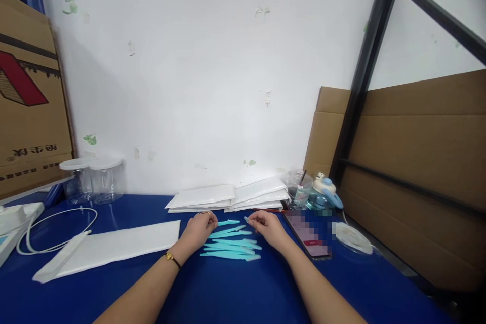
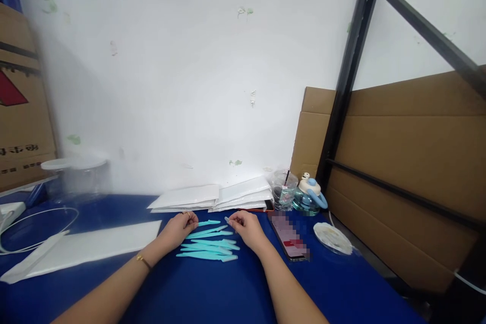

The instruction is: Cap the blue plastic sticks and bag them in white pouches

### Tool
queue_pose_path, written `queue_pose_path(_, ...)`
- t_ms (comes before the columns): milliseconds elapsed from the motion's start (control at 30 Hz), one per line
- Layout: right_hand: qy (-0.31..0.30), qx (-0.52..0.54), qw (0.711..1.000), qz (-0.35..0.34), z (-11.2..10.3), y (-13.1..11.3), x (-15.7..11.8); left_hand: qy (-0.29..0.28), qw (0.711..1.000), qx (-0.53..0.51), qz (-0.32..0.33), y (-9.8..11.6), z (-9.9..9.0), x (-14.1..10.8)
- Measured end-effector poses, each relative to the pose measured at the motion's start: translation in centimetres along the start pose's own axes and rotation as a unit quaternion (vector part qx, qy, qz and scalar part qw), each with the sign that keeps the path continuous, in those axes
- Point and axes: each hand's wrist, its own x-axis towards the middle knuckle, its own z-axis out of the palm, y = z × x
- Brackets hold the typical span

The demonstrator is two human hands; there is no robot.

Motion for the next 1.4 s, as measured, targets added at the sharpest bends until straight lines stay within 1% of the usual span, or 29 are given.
queue_pose_path(67, 0.010, 0.023, 1.000, -0.002, -0.1, -0.1, 0.0, 0.002, 1.000, -0.020, 0.009, 0.2, 0.0, 0.0)
queue_pose_path(333, -0.002, -0.005, 1.000, -0.020, 0.2, -0.4, 0.0, -0.005, 0.999, -0.027, 0.017, 0.7, -0.1, -0.2)
queue_pose_path(433, -0.009, -0.009, 1.000, -0.029, 0.4, -1.1, -0.1, -0.007, 0.999, -0.031, 0.030, 1.1, -0.1, -0.4)
queue_pose_path(567, -0.027, -0.023, 0.998, -0.047, 0.5, -2.3, -0.3, -0.003, 0.998, -0.028, 0.062, 2.2, -0.4, -0.7)
queue_pose_path(667, -0.035, -0.033, 0.998, -0.051, 0.4, -2.6, -0.4, -0.016, 0.997, -0.011, 0.071, 2.9, -0.6, -1.0)
queue_pose_path(767, -0.051, -0.059, 0.996, -0.042, 0.2, -2.4, -0.4, -0.026, 0.997, 0.017, 0.073, 3.1, -0.3, -1.4)
queue_pose_path(867, -0.070, -0.096, 0.992, -0.051, 0.1, -2.4, -0.8, -0.064, 0.994, 0.034, 0.087, 2.8, 0.1, -1.8)
queue_pose_path(933, -0.111, -0.119, 0.985, -0.061, 0.1, -2.6, -1.2, -0.092, 0.990, 0.050, 0.097, 2.7, 0.3, -2.0)
queue_pose_path(1000, -0.170, -0.145, 0.973, -0.063, 0.2, -3.1, -1.5, -0.100, 0.986, 0.067, 0.113, 2.9, 0.3, -2.2)
queue_pose_path(1067, -0.207, -0.178, 0.960, -0.067, 0.4, -3.8, -1.8, -0.099, 0.981, 0.084, 0.141, 3.5, 0.3, -2.5)
queue_pose_path(1133, -0.210, -0.216, 0.950, -0.083, 0.8, -4.6, -2.1, -0.099, 0.974, 0.110, 0.170, 4.2, 0.3, -2.8)
queue_pose_path(1233, -0.191, -0.285, 0.934, -0.103, 1.5, -5.8, -2.7, -0.094, 0.962, 0.169, 0.195, 5.4, 0.6, -3.4)
queue_pose_path(1333, -0.185, -0.329, 0.919, -0.115, 2.2, -6.5, -3.2, -0.102, 0.951, 0.216, 0.194, 6.4, 1.0, -3.6)
queue_pose_path(1400, -0.195, -0.349, 0.909, -0.115, 2.4, -6.9, -3.4, -0.111, 0.951, 0.221, 0.184, 6.8, 1.3, -3.7)
